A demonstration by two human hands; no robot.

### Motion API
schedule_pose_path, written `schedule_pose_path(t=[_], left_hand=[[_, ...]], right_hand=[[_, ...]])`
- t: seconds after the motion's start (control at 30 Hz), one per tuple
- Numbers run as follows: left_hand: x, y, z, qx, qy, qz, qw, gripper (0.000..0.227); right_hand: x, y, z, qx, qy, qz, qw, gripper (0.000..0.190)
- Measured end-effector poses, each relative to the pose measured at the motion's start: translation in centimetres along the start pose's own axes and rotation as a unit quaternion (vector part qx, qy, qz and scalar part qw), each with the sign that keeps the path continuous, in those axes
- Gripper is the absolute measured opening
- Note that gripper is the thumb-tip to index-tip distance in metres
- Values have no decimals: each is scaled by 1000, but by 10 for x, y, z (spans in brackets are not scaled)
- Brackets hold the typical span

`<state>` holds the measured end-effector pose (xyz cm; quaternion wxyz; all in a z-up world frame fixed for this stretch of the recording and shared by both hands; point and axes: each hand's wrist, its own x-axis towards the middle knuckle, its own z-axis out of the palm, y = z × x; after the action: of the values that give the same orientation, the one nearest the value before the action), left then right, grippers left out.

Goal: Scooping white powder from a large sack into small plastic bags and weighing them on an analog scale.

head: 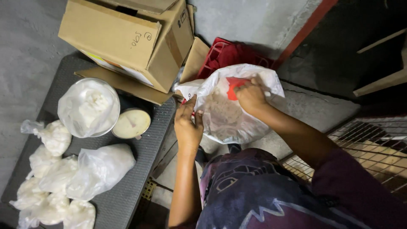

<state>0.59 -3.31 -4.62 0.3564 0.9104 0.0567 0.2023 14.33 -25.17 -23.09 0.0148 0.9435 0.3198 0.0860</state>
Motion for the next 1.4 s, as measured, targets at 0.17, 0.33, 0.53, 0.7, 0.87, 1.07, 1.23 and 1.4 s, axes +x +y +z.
schedule_pose_path(t=[0.17,0.33,0.53,0.7,0.87,1.07,1.23,1.4], left_hand=[[0,1,1,15,10,9,1000,47],[1,1,2,11,-5,-5,1000,48],[-2,-5,3,16,11,25,999,48],[-2,-4,4,11,-10,4,1000,49],[-3,-8,1,14,-1,13,1000,48],[-3,-14,-1,-11,8,8,1000,46],[-5,-20,-2,-6,42,35,998,44],[-3,-15,-19,-32,31,-12,999,39]], right_hand=[[1,-3,0,102,36,9,994,19],[7,-6,25,98,63,34,993,10],[15,-14,-16,195,30,14,980,24],[13,-20,11,216,-45,90,971,35],[-2,-12,-19,241,-36,117,963,30],[-46,7,-60,403,5,93,910,24],[-74,24,-107,464,15,119,878,25],[-83,33,-162,470,49,69,879,23]])
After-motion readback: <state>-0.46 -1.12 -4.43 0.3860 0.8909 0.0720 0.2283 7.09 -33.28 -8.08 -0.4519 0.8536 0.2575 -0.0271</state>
